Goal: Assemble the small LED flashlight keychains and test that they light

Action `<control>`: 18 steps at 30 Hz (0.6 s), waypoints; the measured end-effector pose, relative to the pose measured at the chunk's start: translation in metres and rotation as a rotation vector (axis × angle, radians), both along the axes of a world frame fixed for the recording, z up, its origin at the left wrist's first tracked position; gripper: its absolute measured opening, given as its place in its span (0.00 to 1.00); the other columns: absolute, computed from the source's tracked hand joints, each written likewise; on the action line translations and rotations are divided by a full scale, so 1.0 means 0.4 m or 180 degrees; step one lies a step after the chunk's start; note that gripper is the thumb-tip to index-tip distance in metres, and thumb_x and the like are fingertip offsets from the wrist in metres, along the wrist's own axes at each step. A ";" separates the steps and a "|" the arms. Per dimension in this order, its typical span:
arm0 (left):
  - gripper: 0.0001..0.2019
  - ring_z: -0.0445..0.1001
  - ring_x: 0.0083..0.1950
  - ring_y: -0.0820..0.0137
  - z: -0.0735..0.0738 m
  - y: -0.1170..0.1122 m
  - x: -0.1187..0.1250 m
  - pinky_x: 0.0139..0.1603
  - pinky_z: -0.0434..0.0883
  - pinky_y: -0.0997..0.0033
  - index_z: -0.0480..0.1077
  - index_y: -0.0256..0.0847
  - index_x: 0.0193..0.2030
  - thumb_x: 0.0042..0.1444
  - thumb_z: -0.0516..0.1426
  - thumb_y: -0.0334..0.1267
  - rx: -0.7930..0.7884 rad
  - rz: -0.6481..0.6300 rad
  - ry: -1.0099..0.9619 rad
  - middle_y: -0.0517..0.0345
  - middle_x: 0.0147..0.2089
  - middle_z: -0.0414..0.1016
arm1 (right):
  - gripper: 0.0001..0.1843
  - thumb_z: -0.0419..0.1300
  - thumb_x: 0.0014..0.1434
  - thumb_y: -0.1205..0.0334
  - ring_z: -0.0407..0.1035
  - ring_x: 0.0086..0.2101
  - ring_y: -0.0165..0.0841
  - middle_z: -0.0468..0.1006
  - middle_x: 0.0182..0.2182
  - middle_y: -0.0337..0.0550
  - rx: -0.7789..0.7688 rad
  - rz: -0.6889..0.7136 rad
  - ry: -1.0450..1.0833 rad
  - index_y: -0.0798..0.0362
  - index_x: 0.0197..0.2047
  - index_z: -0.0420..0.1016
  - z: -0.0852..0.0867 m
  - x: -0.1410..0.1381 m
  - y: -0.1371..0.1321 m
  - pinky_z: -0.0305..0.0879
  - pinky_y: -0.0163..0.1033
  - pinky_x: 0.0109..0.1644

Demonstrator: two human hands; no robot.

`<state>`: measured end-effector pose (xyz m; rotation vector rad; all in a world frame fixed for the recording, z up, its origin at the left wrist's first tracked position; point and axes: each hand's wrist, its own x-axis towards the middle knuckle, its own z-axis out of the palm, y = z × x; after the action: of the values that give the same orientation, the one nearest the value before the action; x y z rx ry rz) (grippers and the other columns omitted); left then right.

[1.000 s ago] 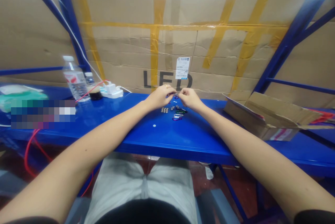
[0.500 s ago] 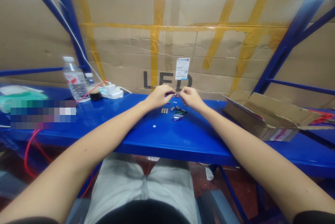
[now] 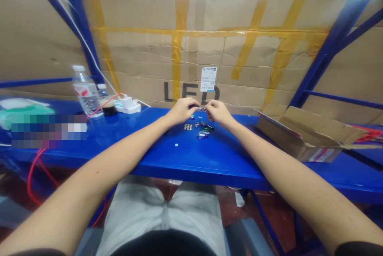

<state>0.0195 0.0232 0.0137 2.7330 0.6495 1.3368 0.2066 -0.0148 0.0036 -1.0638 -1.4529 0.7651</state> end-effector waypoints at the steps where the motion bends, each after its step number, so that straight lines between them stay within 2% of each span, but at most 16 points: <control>1: 0.06 0.78 0.43 0.67 -0.001 0.002 0.000 0.50 0.73 0.64 0.78 0.40 0.40 0.59 0.59 0.31 0.0037 -0.0007 0.0036 0.54 0.41 0.82 | 0.10 0.59 0.53 0.68 0.53 0.15 0.25 0.58 0.14 0.30 0.0023 -0.0031 -0.0037 0.49 0.27 0.60 -0.001 0.001 0.001 0.49 0.31 0.18; 6: 0.06 0.78 0.44 0.66 0.000 -0.002 0.001 0.50 0.73 0.63 0.78 0.40 0.40 0.59 0.59 0.30 0.0002 -0.0001 0.0008 0.53 0.41 0.82 | 0.11 0.60 0.52 0.66 0.51 0.15 0.25 0.57 0.14 0.29 -0.0070 0.0044 0.0133 0.49 0.27 0.59 0.008 -0.003 -0.007 0.47 0.31 0.18; 11: 0.05 0.78 0.43 0.67 0.006 -0.010 0.002 0.49 0.74 0.63 0.77 0.38 0.39 0.58 0.60 0.32 -0.0597 -0.0108 -0.0494 0.53 0.41 0.82 | 0.08 0.58 0.52 0.64 0.50 0.16 0.25 0.57 0.15 0.29 -0.0469 0.0477 0.0510 0.49 0.29 0.59 0.018 -0.003 -0.021 0.43 0.30 0.18; 14: 0.05 0.77 0.44 0.68 0.007 -0.004 0.003 0.51 0.74 0.62 0.77 0.37 0.40 0.56 0.61 0.31 -0.0857 -0.0233 -0.0759 0.52 0.42 0.82 | 0.05 0.57 0.53 0.61 0.55 0.16 0.26 0.63 0.16 0.33 -0.0545 0.0606 0.0504 0.50 0.32 0.62 0.015 0.002 -0.021 0.48 0.32 0.18; 18: 0.07 0.77 0.45 0.68 0.007 0.006 0.006 0.53 0.73 0.61 0.76 0.35 0.41 0.55 0.60 0.27 -0.1010 -0.0345 -0.0818 0.50 0.43 0.81 | 0.07 0.58 0.54 0.59 0.66 0.19 0.30 0.71 0.20 0.38 -0.0602 0.0663 0.0423 0.51 0.34 0.65 0.009 0.006 -0.013 0.60 0.34 0.21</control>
<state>0.0217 0.0254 0.0163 2.2686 0.6211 1.3913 0.2090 -0.0202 0.0073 -0.9912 -1.4116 1.1196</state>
